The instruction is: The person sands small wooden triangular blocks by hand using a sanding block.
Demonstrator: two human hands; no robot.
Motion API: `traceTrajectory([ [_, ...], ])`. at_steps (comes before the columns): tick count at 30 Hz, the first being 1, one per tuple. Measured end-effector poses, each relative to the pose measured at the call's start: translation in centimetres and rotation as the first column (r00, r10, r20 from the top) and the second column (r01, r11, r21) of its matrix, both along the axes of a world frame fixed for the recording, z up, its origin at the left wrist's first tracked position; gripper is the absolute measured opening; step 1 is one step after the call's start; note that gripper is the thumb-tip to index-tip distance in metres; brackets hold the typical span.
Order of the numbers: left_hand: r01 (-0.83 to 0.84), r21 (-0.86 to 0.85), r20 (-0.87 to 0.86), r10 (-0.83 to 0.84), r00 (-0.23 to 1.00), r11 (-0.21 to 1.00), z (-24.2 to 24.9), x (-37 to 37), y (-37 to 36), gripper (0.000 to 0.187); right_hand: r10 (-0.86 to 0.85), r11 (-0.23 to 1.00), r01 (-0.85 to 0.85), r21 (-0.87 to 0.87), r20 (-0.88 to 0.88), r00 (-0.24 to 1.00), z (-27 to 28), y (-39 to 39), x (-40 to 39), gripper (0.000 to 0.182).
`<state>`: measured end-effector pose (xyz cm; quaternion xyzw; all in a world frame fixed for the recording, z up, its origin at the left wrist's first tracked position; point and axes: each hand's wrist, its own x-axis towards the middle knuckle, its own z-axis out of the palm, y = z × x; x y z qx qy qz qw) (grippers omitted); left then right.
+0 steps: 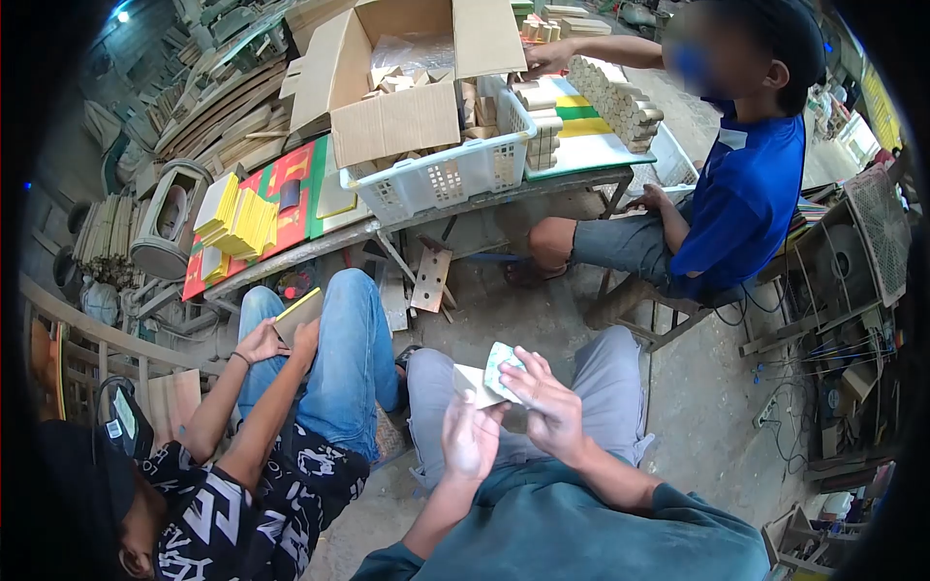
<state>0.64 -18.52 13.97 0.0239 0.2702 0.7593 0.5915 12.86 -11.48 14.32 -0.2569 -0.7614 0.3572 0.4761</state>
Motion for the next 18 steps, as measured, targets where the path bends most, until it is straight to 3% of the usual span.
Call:
traceTrajectory([
  [2,0.008,0.005,0.012,-0.008,1.000,1.000,0.3,1.0,0.2,0.036,-0.031,0.998,0.028,0.051,0.065,0.997,0.4,-0.9,-0.4,0.052],
  [4,-0.111,-0.017,-0.366,0.097,0.925,0.994,-0.5,1.7,0.1,0.035,-0.086,0.994,0.082,0.079,0.043,0.995,0.7,-1.9,-0.9,0.053],
  [5,-0.088,0.005,-0.477,0.080,0.875,0.996,-0.6,1.6,0.1,0.036,-0.102,0.991,0.099,0.095,0.030,0.994,0.4,-1.8,-1.0,0.054],
  [6,-0.082,0.009,-0.478,0.076,0.875,0.997,-0.7,1.2,0.2,0.036,-0.108,0.990,0.105,0.099,0.029,0.994,0.2,-1.4,-0.9,0.054],
  [9,-0.030,0.164,-0.484,0.107,0.869,0.986,-0.3,-0.3,0.4,0.045,-0.167,0.986,0.165,0.027,0.238,0.957,-1.8,1.1,0.5,0.058],
  [10,-0.032,0.192,-0.405,0.109,0.908,0.981,0.6,-0.6,0.1,0.048,-0.180,0.984,0.177,0.034,0.234,0.956,-2.5,1.7,1.3,0.058],
  [12,-0.009,0.148,-0.523,0.086,0.848,0.989,1.0,-1.0,0.1,0.048,-0.232,0.967,0.243,-0.079,0.122,0.965,-2.7,2.6,2.4,0.059],
  [14,0.048,0.107,-0.410,0.000,0.912,0.993,1.0,-1.0,0.3,0.047,-0.197,0.976,0.199,-0.088,0.031,0.980,-2.0,2.3,2.6,0.062],
  [15,0.106,0.077,-0.294,-0.079,0.952,0.991,1.0,-0.9,0.4,0.048,-0.081,0.997,0.081,-0.016,-0.010,0.997,-1.5,1.9,2.5,0.063],
  [16,0.118,0.082,-0.292,-0.089,0.952,0.990,0.2,-1.0,0.3,0.048,0.039,0.997,-0.036,0.066,-0.041,0.998,-0.8,1.9,2.4,0.064],
  [18,0.257,-0.093,0.003,-0.258,0.966,0.962,-1.6,-0.9,-0.1,0.057,0.292,0.940,-0.299,0.163,0.062,0.954,1.7,1.5,2.2,0.063],
])
